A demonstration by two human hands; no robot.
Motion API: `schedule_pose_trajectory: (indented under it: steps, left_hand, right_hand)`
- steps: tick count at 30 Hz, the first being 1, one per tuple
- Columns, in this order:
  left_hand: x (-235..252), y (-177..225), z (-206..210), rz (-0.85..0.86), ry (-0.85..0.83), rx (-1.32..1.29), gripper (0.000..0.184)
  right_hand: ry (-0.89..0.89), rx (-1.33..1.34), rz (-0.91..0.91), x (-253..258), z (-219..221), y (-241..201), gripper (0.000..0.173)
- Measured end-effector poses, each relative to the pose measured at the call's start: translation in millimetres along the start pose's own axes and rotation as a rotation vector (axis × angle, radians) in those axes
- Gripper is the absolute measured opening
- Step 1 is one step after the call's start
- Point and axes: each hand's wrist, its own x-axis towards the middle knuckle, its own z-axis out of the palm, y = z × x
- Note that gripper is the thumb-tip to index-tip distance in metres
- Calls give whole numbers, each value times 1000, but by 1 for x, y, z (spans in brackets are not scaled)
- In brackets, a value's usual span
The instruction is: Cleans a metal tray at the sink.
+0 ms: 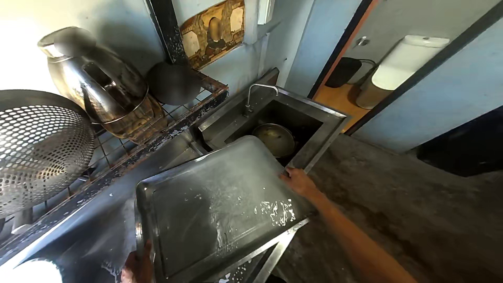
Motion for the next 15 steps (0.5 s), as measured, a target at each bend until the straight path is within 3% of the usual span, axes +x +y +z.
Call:
schedule_pose_trajectory:
  steps: [15]
  left_hand:
    - [2, 0, 0, 13, -12, -20, 52]
  right_hand:
    - [-9, -10, 26, 0, -2, -1, 51]
